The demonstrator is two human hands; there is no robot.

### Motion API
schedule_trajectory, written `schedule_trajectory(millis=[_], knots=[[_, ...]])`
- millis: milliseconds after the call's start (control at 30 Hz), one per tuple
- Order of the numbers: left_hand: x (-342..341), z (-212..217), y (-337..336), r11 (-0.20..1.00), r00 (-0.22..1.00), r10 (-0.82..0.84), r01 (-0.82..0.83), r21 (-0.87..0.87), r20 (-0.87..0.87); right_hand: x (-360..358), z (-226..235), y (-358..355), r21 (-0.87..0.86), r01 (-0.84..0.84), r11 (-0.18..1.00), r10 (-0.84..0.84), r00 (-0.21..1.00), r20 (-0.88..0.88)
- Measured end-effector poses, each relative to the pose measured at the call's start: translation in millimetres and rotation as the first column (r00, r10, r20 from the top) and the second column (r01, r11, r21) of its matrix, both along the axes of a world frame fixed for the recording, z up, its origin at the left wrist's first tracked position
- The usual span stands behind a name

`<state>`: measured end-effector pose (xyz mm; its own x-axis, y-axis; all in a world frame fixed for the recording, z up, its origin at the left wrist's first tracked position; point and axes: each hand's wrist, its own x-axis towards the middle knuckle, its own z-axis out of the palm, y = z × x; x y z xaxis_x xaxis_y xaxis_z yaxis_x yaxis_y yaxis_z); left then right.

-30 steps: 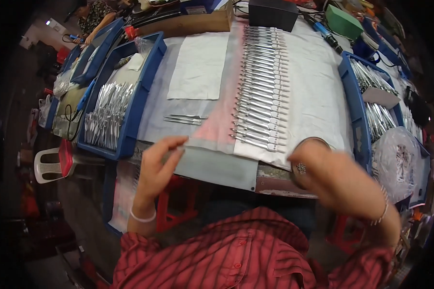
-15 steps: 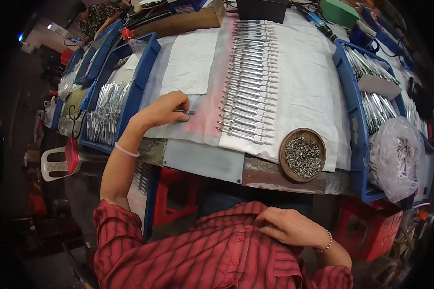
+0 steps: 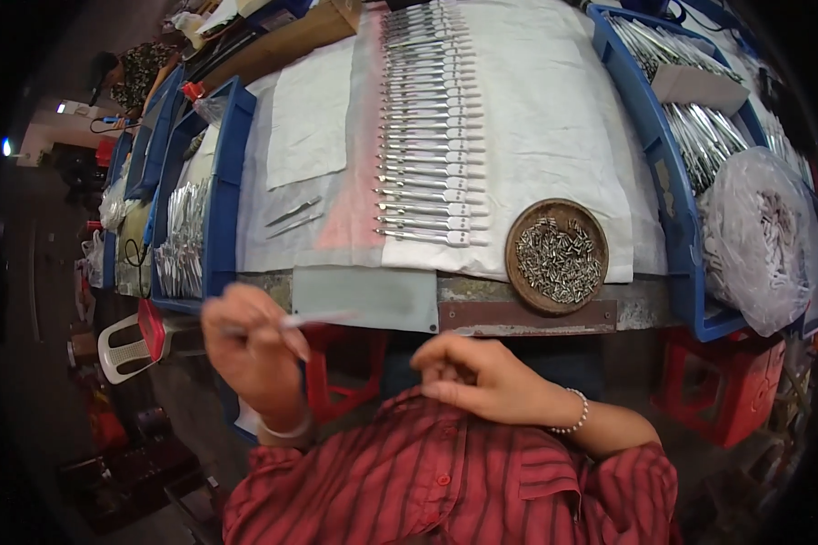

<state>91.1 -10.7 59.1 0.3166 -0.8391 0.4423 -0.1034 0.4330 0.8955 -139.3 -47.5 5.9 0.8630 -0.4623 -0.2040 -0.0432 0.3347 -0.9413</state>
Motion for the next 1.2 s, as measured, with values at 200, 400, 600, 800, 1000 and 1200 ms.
schedule_trajectory(millis=[200,400,600,800,1000,1200], knots=[[-59,-48,29,0.973,0.852,-0.128,0.206,0.101,-0.508,22,0,-2,0.579,0.235,0.780,-0.409,0.893,0.188],[-59,-48,40,0.905,0.964,-0.208,0.255,0.340,-0.169,12,-6,0,0.435,0.366,0.823,-0.462,0.877,0.135],[-52,-43,45,0.773,0.929,-0.319,0.371,0.515,-0.191,5,-4,1,0.232,0.319,0.919,-0.339,0.940,0.049],[-62,-35,37,0.536,0.909,-0.298,0.413,0.736,-0.292,0,-5,7,0.306,0.338,0.890,-0.356,0.934,0.005],[-68,-37,24,0.300,0.760,-0.421,0.632,0.714,-0.495,-13,-13,11,0.408,0.423,0.809,-0.454,0.891,-0.023],[-85,-43,2,0.185,0.602,-0.408,0.791,0.584,-0.686,-30,-1,2,0.518,0.465,0.718,-0.526,0.850,-0.033]])
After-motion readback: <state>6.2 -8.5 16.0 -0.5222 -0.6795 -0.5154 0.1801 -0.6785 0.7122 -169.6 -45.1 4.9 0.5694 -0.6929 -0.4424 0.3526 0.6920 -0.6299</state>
